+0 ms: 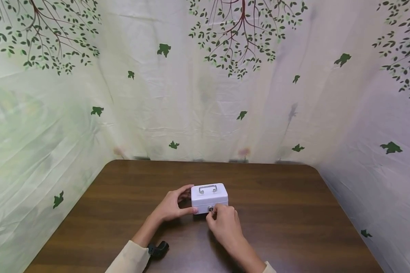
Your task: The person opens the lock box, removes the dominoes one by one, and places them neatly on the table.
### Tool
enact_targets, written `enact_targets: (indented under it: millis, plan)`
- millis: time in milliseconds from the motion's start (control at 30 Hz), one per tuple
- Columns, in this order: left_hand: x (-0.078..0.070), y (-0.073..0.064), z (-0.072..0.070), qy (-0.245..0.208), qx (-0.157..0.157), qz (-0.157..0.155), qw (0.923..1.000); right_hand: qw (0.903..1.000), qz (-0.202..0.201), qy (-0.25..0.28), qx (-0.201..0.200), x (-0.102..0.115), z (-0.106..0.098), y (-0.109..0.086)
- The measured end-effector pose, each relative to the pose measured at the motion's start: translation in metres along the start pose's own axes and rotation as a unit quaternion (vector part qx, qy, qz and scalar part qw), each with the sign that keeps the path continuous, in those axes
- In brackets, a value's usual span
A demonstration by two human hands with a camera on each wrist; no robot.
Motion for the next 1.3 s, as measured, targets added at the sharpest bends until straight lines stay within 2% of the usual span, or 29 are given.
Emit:
enact_targets:
  millis: [167, 400, 733, 1033, 1300]
  plan:
    - [-0.002, -0.001, -0.001, 0.008, -0.003, 0.002, 1.0000, 0.9993, 0.030, 0.022, 0.002, -0.004, 0.002, 0.000]
    - [-0.006, -0.002, 0.000, 0.013, -0.002, 0.009, 0.9999, 0.9987, 0.046, 0.022, 0.001, -0.007, 0.003, -0.001]
    - [-0.007, -0.002, -0.001, 0.016, -0.007, 0.021, 0.9996, 0.9984, 0.049, 0.026, 0.004, -0.007, 0.004, 0.000]
    - [-0.006, -0.001, -0.002, 0.014, -0.005, 0.008, 0.9999, 0.9985, 0.042, 0.036, 0.000, -0.009, 0.003, 0.002]
    - [-0.004, -0.001, -0.001, 0.019, -0.008, -0.003, 0.9998, 0.9975, 0.052, 0.047, 0.009, -0.013, 0.005, 0.001]
Point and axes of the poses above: each hand's wrist, its own y-axis towards the middle knuckle, its own z-axis out of the palm, x = y × z, the point moved 9 cm from there along y, towards the middle knuckle, and after that the axes turned 5 degrees about -z, right-handed, at the moved point
